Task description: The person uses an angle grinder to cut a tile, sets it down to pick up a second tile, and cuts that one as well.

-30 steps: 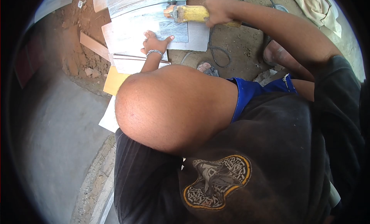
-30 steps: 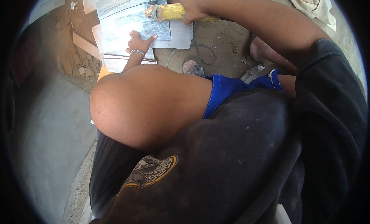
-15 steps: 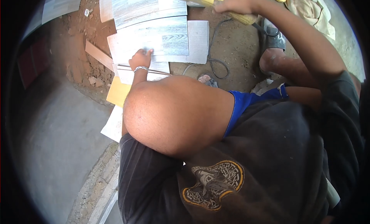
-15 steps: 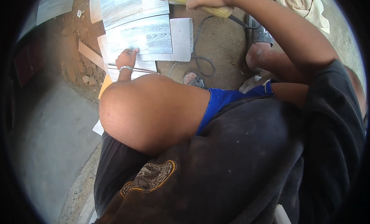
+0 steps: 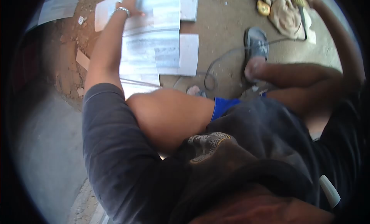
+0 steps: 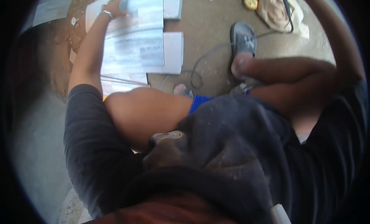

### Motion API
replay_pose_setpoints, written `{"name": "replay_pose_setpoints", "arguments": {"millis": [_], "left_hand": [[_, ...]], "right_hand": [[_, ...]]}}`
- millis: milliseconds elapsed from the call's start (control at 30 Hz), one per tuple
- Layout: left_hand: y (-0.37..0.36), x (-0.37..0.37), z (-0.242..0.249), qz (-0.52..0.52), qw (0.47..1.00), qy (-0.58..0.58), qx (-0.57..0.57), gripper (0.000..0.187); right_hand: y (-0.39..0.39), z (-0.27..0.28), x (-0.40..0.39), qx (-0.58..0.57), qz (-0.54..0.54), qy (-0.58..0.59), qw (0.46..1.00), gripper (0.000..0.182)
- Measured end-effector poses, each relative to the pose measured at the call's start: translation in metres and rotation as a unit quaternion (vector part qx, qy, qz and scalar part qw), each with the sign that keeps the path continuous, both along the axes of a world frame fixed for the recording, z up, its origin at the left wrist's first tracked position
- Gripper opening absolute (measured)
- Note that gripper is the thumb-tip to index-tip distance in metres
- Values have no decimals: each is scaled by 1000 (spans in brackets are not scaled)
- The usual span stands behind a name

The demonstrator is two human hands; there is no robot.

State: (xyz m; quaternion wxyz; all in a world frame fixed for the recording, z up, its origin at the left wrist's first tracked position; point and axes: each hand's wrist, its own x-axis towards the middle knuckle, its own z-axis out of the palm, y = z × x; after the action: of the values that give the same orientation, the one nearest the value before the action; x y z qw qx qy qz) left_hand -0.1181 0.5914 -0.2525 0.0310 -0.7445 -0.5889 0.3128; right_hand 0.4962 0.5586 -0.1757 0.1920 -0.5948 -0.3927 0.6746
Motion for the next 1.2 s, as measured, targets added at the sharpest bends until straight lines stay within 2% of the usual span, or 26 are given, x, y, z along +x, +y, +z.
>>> {"name": "replay_pose_setpoints", "arguments": {"millis": [67, 100, 133, 167, 200, 267, 300, 400, 433, 500, 567, 633, 667, 700, 767, 900, 1000, 1067, 1100, 1167, 1200], "left_hand": [[5, 27, 3, 37, 999, -24, -29, 131], [14, 20, -18, 32, 999, -29, -19, 134], [8, 32, -7, 44, 997, -49, -45, 135], [14, 25, -23, 32, 996, -48, -61, 138], [12, 24, -6, 57, 995, -57, -56, 138], [6, 29, -18, 29, 995, -89, -41, 134], [2, 31, -6, 26, 993, -106, -44, 129], [0, 24, -14, 35, 989, -138, -33, 116], [-3, 26, -15, 59, 987, -146, -26, 116], [1, 29, -11, 44, 990, -123, -59, 111], [-4, 28, -6, 50, 988, -140, -42, 106], [-5, 27, -4, 40, 987, -149, -33, 113], [-6, 27, -6, 32, 991, -125, -21, 124], [-4, 25, -8, 33, 991, -130, -13, 124], [-5, 23, -11, 36, 995, -75, -49, 134], [-3, 25, -9, 47, 993, -74, -81, 136], [-1, 33, 0, 32, 995, -72, -59, 127], [4, 39, 3, 7, 996, -77, -44, 103], [18, 32, -5, 4, 996, -78, -47, 103], [48, 12, -20, 11, 990, -76, -115, 79], [41, 7, 1, 49, 981, -165, -84, 63]], "right_hand": [[2, 4, 32, 24, -15, -18, 999, 46], [1, 5, 37, 31, -22, -22, 999, 49], [0, 6, 33, 83, -78, -12, 993, 47], [1, 5, 27, 97, -128, 7, 987, 47], [10, 17, 22, 70, -92, 29, 993, 44], [2, 3, 29, 74, -154, 49, 984, 42], [2, 6, 27, 70, -156, 47, 984, 41], [5, 9, 27, 81, -146, 65, 984, 39], [6, 13, 26, 68, -144, 66, 985, 38], [11, 14, 24, 79, -140, 74, 984, 37], [13, 16, 19, 98, -138, 87, 982, 36], [12, 19, 13, 100, -142, 90, 981, 36], [9, 22, 10, 101, -140, 78, 982, 37], [14, 15, 17, 96, -129, 96, 982, 38], [10, 18, 14, 91, -128, 85, 984, 38], [6, 22, 8, 90, -124, 86, 985, 38], [4, 28, 4, 94, -135, 88, 982, 39], [3, 31, 3, 94, -139, 83, 982, 40], [2, 33, 2, 92, -142, 81, 982, 40], [1, 37, 0, 102, -133, 84, 982, 41], [3, 35, 3, 99, -132, 80, 983, 41]]}}
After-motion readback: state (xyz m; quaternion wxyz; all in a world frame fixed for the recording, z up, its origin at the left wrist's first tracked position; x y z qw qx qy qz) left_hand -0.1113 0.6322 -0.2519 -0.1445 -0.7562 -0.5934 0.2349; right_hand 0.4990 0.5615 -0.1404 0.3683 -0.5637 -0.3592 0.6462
